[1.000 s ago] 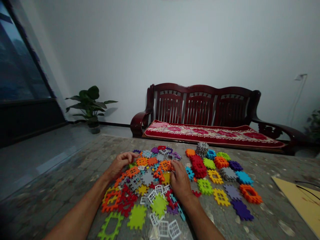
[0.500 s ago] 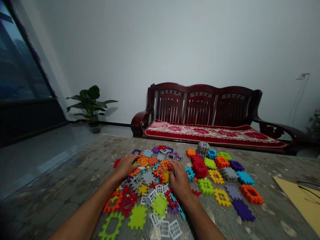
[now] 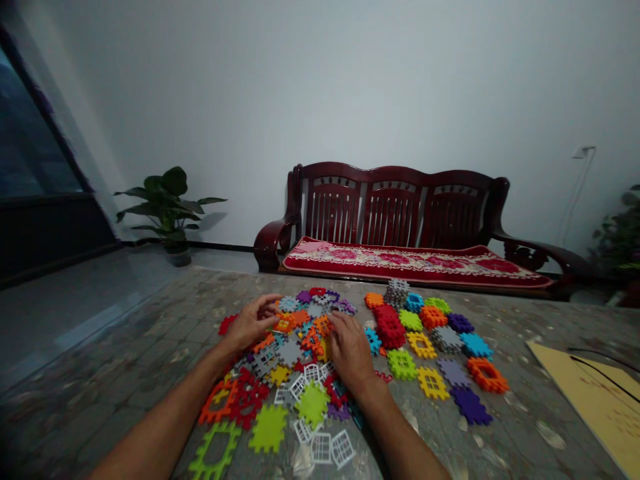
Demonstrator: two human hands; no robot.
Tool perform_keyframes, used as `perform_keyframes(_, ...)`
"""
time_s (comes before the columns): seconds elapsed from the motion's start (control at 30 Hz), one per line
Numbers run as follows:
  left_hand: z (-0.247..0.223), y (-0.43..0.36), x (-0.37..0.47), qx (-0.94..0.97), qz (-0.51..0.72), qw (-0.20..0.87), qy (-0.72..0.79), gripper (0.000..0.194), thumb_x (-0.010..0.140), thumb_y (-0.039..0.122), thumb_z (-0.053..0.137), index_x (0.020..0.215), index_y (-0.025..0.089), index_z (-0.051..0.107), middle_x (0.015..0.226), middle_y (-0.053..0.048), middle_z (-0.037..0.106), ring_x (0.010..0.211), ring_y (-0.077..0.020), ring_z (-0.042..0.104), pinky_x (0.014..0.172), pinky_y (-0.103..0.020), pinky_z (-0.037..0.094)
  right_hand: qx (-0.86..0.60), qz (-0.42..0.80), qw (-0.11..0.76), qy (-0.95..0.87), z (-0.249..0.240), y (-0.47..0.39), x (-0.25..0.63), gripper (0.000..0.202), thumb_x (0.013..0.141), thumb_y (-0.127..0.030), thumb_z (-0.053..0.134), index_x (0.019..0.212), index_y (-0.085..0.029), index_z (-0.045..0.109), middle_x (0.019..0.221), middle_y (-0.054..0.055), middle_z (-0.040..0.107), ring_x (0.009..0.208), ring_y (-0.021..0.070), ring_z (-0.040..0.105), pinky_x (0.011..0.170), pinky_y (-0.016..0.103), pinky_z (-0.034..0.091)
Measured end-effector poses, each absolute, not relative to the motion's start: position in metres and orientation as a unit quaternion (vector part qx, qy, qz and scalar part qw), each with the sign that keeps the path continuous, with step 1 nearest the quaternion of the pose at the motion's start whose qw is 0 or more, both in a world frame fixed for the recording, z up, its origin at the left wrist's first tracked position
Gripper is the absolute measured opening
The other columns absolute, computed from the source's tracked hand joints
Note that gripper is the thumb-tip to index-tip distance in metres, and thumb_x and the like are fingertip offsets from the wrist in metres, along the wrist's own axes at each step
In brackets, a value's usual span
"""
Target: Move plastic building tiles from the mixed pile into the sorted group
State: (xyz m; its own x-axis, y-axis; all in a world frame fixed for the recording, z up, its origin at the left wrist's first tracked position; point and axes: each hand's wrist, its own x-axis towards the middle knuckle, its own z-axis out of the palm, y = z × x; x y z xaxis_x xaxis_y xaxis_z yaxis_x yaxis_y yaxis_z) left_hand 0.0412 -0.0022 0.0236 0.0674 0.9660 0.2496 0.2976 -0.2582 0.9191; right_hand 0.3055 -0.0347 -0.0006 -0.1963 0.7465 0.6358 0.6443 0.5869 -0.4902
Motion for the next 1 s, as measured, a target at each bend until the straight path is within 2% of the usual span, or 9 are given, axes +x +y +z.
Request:
perform_keyframes(0.23, 0.036, -0.014, 0.059, 0.669, 0.458, 0.386, 0.44, 0.056, 0.07, 0.025, 0.066, 0.126, 0.018, 0.058, 0.091, -0.003, 0.069, 0.08, -0.016, 0.066, 0.077, -0.031, 0.054, -0.416, 0.121, 0.436, -0.789, 0.026, -0.051, 0.278, 0.03, 0.094, -0.021, 0.05, 0.121, -0.025, 0.062, 0.116, 0.006, 0.068, 0.111, 0.0212, 0.061, 0.098, 0.039, 0.048)
perform_keyframes(0.37, 0.036, -0.02, 0.069, 0.684, 0.441, 0.399, 0.424, 0.058, 0.073, 0.024, 0.065, 0.13, 0.022, 0.054, 0.104, -0.004, 0.067, 0.072, -0.0126, 0.064, 0.074, -0.03, 0.054, -0.408, 0.106, 0.426, -0.801, 0.033, -0.054, 0.267, 0.038, 0.091, -0.019, 0.055, 0.127, -0.026, 0.059, 0.116, 0.007, 0.067, 0.109, 0.0226, 0.061, 0.095, 0.039, 0.05)
perform_keyframes(0.5, 0.036, -0.024, 0.079, 0.672, 0.448, 0.43, 0.404, 0.061, 0.073, 0.025, 0.067, 0.132, 0.023, 0.052, 0.108, -0.005, 0.065, 0.073, -0.0134, 0.066, 0.076, -0.031, 0.055, -0.4, 0.127, 0.413, -0.808, 0.028, -0.052, 0.267, 0.048, 0.087, -0.013, 0.054, 0.132, -0.029, 0.056, 0.113, 0.005, 0.07, 0.1, 0.021, 0.064, 0.09, 0.037, 0.052)
perform_keyframes(0.67, 0.036, -0.022, 0.081, 0.652, 0.458, 0.447, 0.407, 0.06, 0.072, 0.028, 0.07, 0.129, 0.02, 0.054, 0.103, -0.005, 0.065, 0.083, -0.0156, 0.066, 0.083, -0.033, 0.053, -0.416, 0.181, 0.498, -0.739, 0.017, -0.047, 0.269, 0.05, 0.085, -0.015, 0.053, 0.134, -0.025, 0.056, 0.119, 0.007, 0.068, 0.099, 0.0206, 0.065, 0.09, 0.036, 0.053)
perform_keyframes(0.73, 0.034, -0.02, 0.08, 0.646, 0.449, 0.46, 0.412, 0.06, 0.07, 0.028, 0.072, 0.126, 0.019, 0.056, 0.099, -0.004, 0.066, 0.083, -0.0155, 0.065, 0.083, -0.033, 0.053, -0.442, 0.226, 0.528, -0.689, 0.015, -0.045, 0.266, 0.053, 0.083, -0.017, 0.054, 0.135, -0.023, 0.054, 0.108, 0.007, 0.071, 0.087, 0.0192, 0.068, 0.08, 0.033, 0.057)
perform_keyframes(0.83, 0.033, -0.018, 0.08, 0.638, 0.428, 0.489, 0.412, 0.052, 0.069, 0.03, 0.073, 0.118, 0.017, 0.061, 0.092, -0.004, 0.068, 0.081, -0.0165, 0.066, 0.08, -0.032, 0.052, -0.459, 0.351, 0.528, -0.623, 0.012, -0.046, 0.258, 0.056, 0.081, -0.021, 0.056, 0.137, -0.02, 0.05, 0.084, 0.003, 0.073, 0.065, 0.0174, 0.068, 0.062, 0.029, 0.059)
perform_keyframes(0.93, 0.034, -0.019, 0.081, 0.623, 0.431, 0.498, 0.423, 0.043, 0.069, 0.034, 0.073, 0.107, 0.016, 0.066, 0.087, -0.004, 0.07, 0.079, -0.0177, 0.066, 0.075, -0.03, 0.052, -0.435, 0.449, 0.513, -0.588, 0.009, -0.048, 0.253, 0.054, 0.083, -0.023, 0.054, 0.136, -0.019, 0.049, 0.076, 0.001, 0.072, 0.063, 0.0197, 0.07, 0.058, 0.031, 0.061)
perform_keyframes(1.0, 0.035, -0.019, 0.081, 0.607, 0.439, 0.494, 0.441, 0.04, 0.07, 0.038, 0.072, 0.104, 0.016, 0.067, 0.083, -0.002, 0.069, 0.073, -0.0163, 0.064, 0.069, -0.028, 0.051, -0.432, 0.436, 0.512, -0.601, 0.008, -0.048, 0.254, 0.05, 0.084, -0.024, 0.053, 0.133, -0.02, 0.052, 0.081, 0.003, 0.073, 0.066, 0.0201, 0.071, 0.058, 0.032, 0.061)
